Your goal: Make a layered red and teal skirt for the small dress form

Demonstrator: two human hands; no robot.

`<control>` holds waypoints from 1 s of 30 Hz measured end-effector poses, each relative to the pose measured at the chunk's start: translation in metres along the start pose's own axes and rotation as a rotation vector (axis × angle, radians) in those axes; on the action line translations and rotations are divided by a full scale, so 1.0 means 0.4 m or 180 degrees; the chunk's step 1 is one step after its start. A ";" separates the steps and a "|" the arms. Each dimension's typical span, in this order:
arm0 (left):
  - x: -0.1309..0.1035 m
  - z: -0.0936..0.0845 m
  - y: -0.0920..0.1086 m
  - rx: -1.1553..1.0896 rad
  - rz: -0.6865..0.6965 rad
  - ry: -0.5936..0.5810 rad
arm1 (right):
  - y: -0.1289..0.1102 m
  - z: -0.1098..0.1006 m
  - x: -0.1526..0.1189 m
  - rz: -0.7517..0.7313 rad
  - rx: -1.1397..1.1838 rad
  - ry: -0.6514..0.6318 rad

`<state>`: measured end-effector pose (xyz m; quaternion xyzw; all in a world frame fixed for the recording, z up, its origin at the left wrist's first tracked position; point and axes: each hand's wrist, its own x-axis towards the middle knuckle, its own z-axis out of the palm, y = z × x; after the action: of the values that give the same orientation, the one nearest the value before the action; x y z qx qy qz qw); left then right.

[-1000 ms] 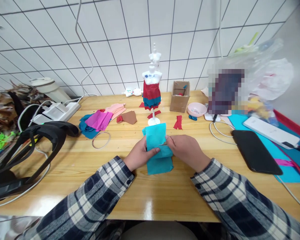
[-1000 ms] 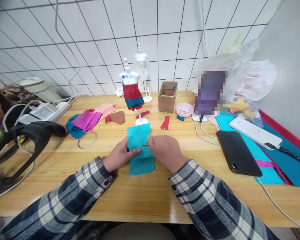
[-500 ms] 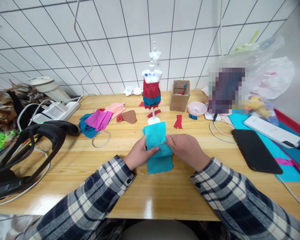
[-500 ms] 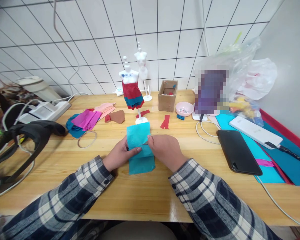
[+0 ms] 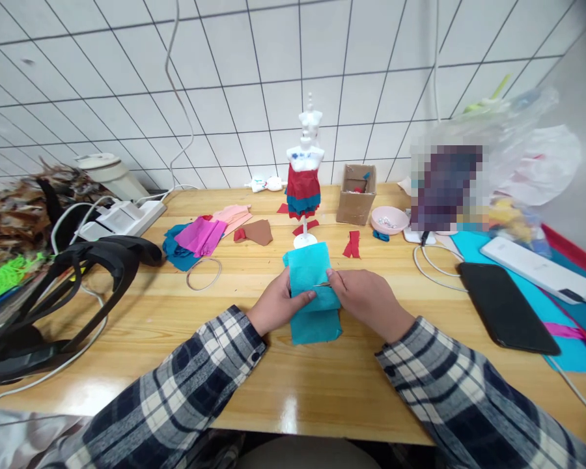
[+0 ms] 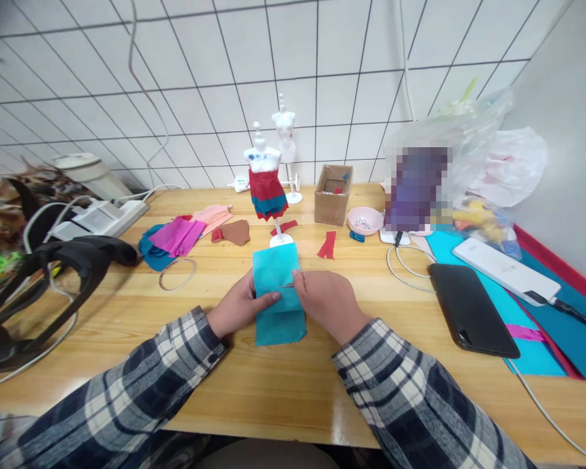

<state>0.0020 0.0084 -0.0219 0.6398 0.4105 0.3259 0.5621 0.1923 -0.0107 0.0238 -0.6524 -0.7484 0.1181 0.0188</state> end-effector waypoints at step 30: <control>0.000 0.002 -0.009 0.0220 0.0209 -0.0004 | -0.011 0.021 -0.003 -0.0087 -0.0202 0.0146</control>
<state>0.0020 0.0084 -0.0257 0.6722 0.3999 0.3293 0.5289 0.1868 -0.0138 0.0167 -0.6450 -0.7599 0.0791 0.0169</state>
